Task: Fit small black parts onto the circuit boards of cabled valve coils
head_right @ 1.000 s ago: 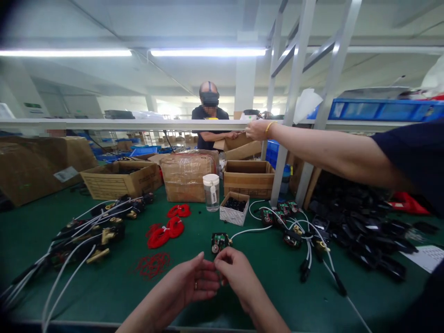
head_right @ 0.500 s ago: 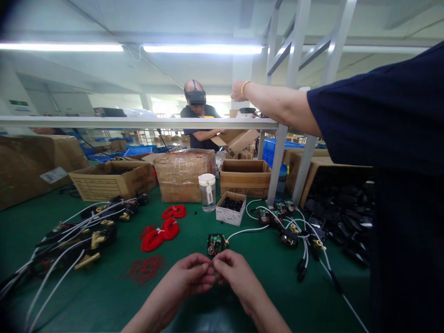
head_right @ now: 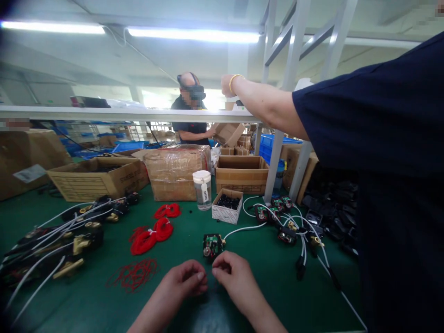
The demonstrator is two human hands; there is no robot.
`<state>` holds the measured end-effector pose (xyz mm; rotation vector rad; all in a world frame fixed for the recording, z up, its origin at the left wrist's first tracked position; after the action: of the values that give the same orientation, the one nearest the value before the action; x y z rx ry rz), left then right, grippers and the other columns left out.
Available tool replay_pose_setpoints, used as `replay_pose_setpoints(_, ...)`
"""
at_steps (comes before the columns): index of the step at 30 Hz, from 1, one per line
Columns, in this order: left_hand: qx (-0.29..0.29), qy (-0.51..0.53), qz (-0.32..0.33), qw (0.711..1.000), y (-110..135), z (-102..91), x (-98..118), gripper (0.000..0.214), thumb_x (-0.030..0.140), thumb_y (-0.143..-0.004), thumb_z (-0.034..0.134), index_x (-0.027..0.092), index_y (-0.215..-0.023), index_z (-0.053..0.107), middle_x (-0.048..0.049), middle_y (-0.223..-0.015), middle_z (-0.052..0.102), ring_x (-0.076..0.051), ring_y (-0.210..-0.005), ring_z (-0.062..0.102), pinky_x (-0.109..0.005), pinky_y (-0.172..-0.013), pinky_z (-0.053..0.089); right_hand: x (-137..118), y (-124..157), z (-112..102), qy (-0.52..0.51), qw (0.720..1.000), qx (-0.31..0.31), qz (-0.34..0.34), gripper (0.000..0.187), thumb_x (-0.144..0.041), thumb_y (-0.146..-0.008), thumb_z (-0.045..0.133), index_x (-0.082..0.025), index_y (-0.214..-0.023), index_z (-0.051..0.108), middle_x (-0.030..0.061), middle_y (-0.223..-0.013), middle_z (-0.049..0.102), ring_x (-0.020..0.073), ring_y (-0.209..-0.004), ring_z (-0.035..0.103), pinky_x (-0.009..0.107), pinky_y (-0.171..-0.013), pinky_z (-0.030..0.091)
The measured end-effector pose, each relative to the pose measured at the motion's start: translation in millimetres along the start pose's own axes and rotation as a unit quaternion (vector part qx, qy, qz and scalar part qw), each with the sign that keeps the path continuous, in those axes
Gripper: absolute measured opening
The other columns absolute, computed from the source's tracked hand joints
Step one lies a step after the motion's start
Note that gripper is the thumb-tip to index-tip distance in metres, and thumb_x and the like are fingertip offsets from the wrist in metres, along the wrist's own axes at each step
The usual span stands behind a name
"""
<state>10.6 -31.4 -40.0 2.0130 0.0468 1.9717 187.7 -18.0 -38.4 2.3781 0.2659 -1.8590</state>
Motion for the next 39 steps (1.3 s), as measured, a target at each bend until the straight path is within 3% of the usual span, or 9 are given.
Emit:
replay_pose_setpoints(5,-0.008,-0.056,0.045,0.997,-13.4,-6.9,14.1,0.032,0.04,-0.071,0.065,0.017,-0.094,0.068,-0.0021,-0.078,0.071,-0.021,-0.078,0.068,-0.033,-0.076,0.052,-11.7,-17.3,-4.2,0.026,0.998,0.03,-0.041,0.009,-0.022,-0.076,0.063,-0.019,-0.083,0.068,0.0,-0.078,0.065,0.016,-0.072,0.059,0.026,-0.068,0.044)
replay_pose_setpoints(11,0.02,-0.195,0.107,0.975,-25.9,-17.3,29.6,0.02,0.031,-0.076,0.056,0.019,-0.083,0.071,-0.0015,-0.075,0.071,-0.02,-0.077,0.065,-0.029,-0.074,0.047,-15.8,-36.0,-0.5,0.032,0.998,0.034,-0.036,0.008,-0.021,-0.077,0.063,-0.019,-0.083,0.068,0.0003,-0.077,0.067,0.0162,-0.071,0.061,0.026,-0.067,0.046)
replay_pose_setpoints(17,0.071,-0.255,0.185,0.947,-39.0,-25.1,34.7,0.019,0.028,-0.084,0.052,0.023,-0.085,0.07,-0.0013,-0.086,0.073,-0.019,-0.085,0.067,-0.028,-0.079,0.047,-20.2,-48.2,2.8,0.067,0.995,0.046,-0.058,0.006,-0.021,-0.08,0.062,-0.019,-0.082,0.068,-0.0003,-0.077,0.065,0.0154,-0.071,0.062,0.025,-0.066,0.047)
replay_pose_setpoints(21,0.103,-0.269,0.217,0.933,-48.1,-30.6,31.3,0.018,0.028,-0.087,0.052,0.023,-0.089,0.069,-0.0022,-0.091,0.073,-0.019,-0.089,0.067,-0.028,-0.082,0.047,-17.4,-54.3,3.7,0.097,0.991,0.057,-0.067,0.006,-0.021,-0.081,0.061,-0.02,-0.082,0.067,-0.0002,-0.079,0.064,0.0154,-0.072,0.061,0.025,-0.066,0.046)
replay_pose_setpoints(29,0.108,-0.308,0.239,0.915,-61.3,-30.0,27.5,0.017,0.023,-0.087,0.051,0.023,-0.087,0.069,-0.0034,-0.09,0.071,-0.02,-0.089,0.066,-0.03,-0.082,0.048,-21.7,-59.4,3.2,0.179,0.977,0.069,-0.089,0.008,-0.019,-0.086,0.058,-0.02,-0.083,0.065,0.0006,-0.083,0.063,0.0163,-0.076,0.061,0.027,-0.071,0.045)
replay_pose_setpoints(39,0.127,-0.292,0.275,0.907,-47.5,-30.5,27.8,0.018,0.026,-0.091,0.051,0.024,-0.093,0.069,-0.0029,-0.093,0.071,-0.02,-0.091,0.066,-0.03,-0.084,0.05,-30.5,-55.2,5.4,0.226,0.966,0.046,-0.116,0.013,-0.019,-0.09,0.054,-0.023,-0.083,0.064,0.0012,-0.084,0.061,0.017,-0.078,0.06,0.028,-0.071,0.045)
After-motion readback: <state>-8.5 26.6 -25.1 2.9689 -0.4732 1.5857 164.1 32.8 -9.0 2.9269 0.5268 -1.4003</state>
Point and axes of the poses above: each hand's wrist, its own y-axis away from the middle knuckle, its own z-axis out of the palm, x = y × z, the point moved 2 cm from there along -y, towards the middle knuckle
